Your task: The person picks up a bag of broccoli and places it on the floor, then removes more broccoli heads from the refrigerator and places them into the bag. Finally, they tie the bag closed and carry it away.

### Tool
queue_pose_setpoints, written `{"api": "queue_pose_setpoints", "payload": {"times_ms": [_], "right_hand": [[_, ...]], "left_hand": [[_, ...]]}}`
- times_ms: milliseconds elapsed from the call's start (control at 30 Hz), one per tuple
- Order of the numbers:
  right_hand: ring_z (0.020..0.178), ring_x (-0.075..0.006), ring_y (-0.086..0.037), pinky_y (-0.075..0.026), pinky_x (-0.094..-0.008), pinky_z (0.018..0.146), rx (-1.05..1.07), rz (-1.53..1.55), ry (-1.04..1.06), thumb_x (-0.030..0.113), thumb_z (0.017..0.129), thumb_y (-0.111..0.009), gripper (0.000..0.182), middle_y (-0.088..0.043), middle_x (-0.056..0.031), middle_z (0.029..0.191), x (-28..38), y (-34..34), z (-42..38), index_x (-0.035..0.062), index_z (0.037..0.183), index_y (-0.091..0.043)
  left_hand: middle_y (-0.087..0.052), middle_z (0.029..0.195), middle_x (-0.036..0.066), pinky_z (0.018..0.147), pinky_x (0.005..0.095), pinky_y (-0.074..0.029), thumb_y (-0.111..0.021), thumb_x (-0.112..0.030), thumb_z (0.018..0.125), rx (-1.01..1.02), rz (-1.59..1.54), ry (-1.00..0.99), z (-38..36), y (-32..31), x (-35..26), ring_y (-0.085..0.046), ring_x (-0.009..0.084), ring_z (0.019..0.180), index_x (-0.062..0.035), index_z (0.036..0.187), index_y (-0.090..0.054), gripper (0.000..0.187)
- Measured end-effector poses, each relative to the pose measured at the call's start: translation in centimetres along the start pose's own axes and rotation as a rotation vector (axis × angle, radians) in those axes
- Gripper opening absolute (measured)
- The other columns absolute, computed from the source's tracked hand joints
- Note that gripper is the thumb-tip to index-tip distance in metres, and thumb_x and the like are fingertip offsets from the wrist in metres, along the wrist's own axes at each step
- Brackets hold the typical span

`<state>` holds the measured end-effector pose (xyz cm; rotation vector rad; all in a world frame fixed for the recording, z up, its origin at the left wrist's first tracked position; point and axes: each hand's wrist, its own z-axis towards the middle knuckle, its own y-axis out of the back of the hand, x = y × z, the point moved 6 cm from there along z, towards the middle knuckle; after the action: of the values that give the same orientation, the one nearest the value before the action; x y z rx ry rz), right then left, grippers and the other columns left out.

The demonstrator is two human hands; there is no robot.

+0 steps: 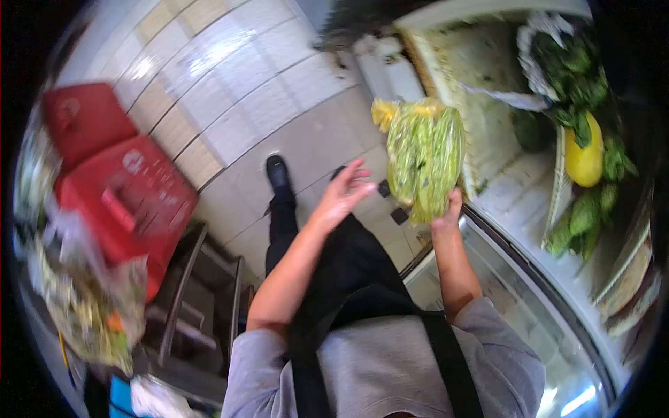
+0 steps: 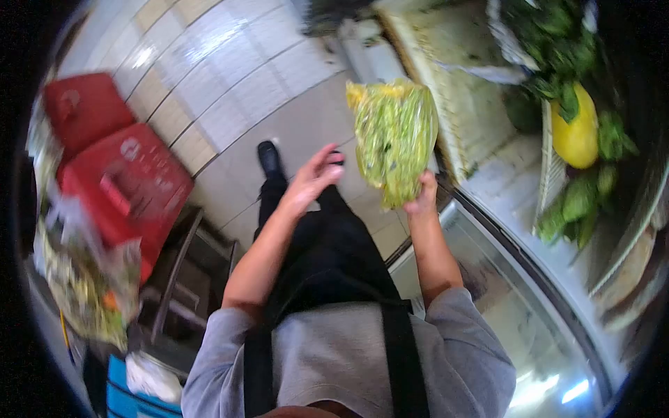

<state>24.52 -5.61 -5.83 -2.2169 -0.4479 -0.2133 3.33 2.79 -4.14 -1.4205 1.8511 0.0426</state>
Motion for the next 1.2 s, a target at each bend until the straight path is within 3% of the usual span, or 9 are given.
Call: {"api": "queue_pose_setpoints", "payload": {"times_ms": [167, 267, 367, 467, 700, 867, 1000, 1133, 1200], "right_hand": [[0.116, -0.0253, -0.048, -0.040, -0.0372, 0.098, 0.442, -0.160, -0.131, 0.021, 0.069, -0.062, 0.076, -0.046, -0.0145, 0.126, -0.7, -4.8, 3.5, 0.0020, 0.136, -0.030], [0.115, -0.0233, -0.047, -0.039, -0.0364, 0.097, 0.172, -0.787, -0.027, 0.018, 0.072, -0.062, 0.076, -0.046, -0.0129, 0.125, 8.7, -11.2, -7.5, 0.0021, 0.136, -0.026], [0.118, -0.0236, -0.044, -0.038, -0.0366, 0.097, 0.369, -1.327, -0.056, 0.017, 0.071, -0.070, 0.089, -0.040, -0.0141, 0.131, 7.5, -19.8, -7.7, 0.0037, 0.141, -0.015], [0.122, -0.0266, -0.041, -0.039, -0.0371, 0.098, 0.692, -1.529, -0.004, 0.014, 0.070, -0.072, 0.101, -0.035, -0.0181, 0.137, 0.3, -27.7, -6.5, 0.0060, 0.145, -0.006], [0.114, -0.0216, -0.048, -0.043, -0.0363, 0.090, 0.890, -1.155, -0.205, 0.015, 0.078, -0.066, 0.081, -0.031, -0.0143, 0.142, -7.3, -40.7, -5.1, 0.0092, 0.144, -0.019], [0.093, -0.0181, -0.059, -0.046, -0.0313, 0.082, 0.848, -1.267, -0.129, 0.010, 0.083, -0.060, 0.052, -0.052, -0.0116, 0.122, -7.6, -45.0, -1.5, 0.0032, 0.131, -0.042], [0.088, -0.0186, -0.061, -0.048, -0.0312, 0.076, 0.797, -1.190, -0.220, 0.015, 0.083, -0.058, 0.052, -0.053, -0.0154, 0.120, -7.0, -47.5, 0.6, 0.0032, 0.131, -0.042], [0.109, -0.0271, -0.052, -0.046, -0.0379, 0.085, 0.944, -0.989, -0.359, 0.044, 0.067, -0.076, 0.103, -0.040, -0.0175, 0.134, -9.2, -54.0, 1.0, 0.0135, 0.145, -0.016], [0.112, -0.0275, -0.050, -0.044, -0.0383, 0.091, 0.936, -0.905, -0.448, 0.045, 0.065, -0.077, 0.098, -0.044, -0.0162, 0.130, -10.1, -55.6, 3.1, 0.0047, 0.139, -0.027]], "left_hand": [[-0.039, 0.133, 0.012, 0.104, 0.0338, -0.029, -0.072, -0.024, 0.078, -0.335, -0.001, -0.417, 0.6, -8.1, -4.9, -0.038, 0.0201, 0.122, -0.0028, 0.142, -0.014, 0.088], [-0.031, 0.139, 0.013, 0.107, 0.0341, -0.025, -0.076, -0.025, 0.074, -0.288, -0.039, -0.541, -4.1, -17.0, -6.3, -0.030, 0.0214, 0.129, -0.0027, 0.143, -0.005, 0.102], [-0.031, 0.140, 0.013, 0.106, 0.0340, -0.027, -0.076, -0.024, 0.074, -0.473, 0.076, -0.577, -7.5, -14.8, -9.8, -0.031, 0.0210, 0.129, -0.0045, 0.143, -0.005, 0.101], [-0.044, 0.130, 0.010, 0.099, 0.0329, -0.036, -0.070, -0.016, 0.076, -0.378, -0.503, -0.668, -12.8, -6.9, -12.0, -0.044, 0.0186, 0.118, -0.0042, 0.137, -0.025, 0.077], [-0.054, 0.114, 0.010, 0.091, 0.0322, -0.042, -0.063, -0.019, 0.074, -0.704, -0.632, -0.844, -30.0, 4.2, -17.9, -0.052, 0.0190, 0.105, 0.0014, 0.125, -0.043, 0.059], [-0.057, 0.108, 0.011, 0.088, 0.0335, -0.044, -0.062, -0.023, 0.072, -1.001, -0.630, -0.955, -41.8, 10.1, -22.4, -0.055, 0.0203, 0.100, 0.0025, 0.122, -0.045, 0.059], [-0.055, 0.113, 0.012, 0.093, 0.0341, -0.041, -0.063, -0.019, 0.073, -1.127, -0.372, -0.918, -42.9, 11.6, -26.3, -0.053, 0.0212, 0.105, 0.0005, 0.127, -0.041, 0.062], [-0.046, 0.124, 0.014, 0.099, 0.0348, -0.035, -0.070, -0.019, 0.073, -1.018, -0.194, -0.983, -36.2, 9.4, -33.4, -0.046, 0.0227, 0.115, 0.0003, 0.135, -0.030, 0.076], [-0.038, 0.134, 0.019, 0.105, 0.0377, -0.028, -0.071, -0.034, 0.074, -0.998, 0.199, -0.891, -32.7, 8.2, -36.7, -0.037, 0.0274, 0.125, 0.0016, 0.138, -0.025, 0.086]]}}
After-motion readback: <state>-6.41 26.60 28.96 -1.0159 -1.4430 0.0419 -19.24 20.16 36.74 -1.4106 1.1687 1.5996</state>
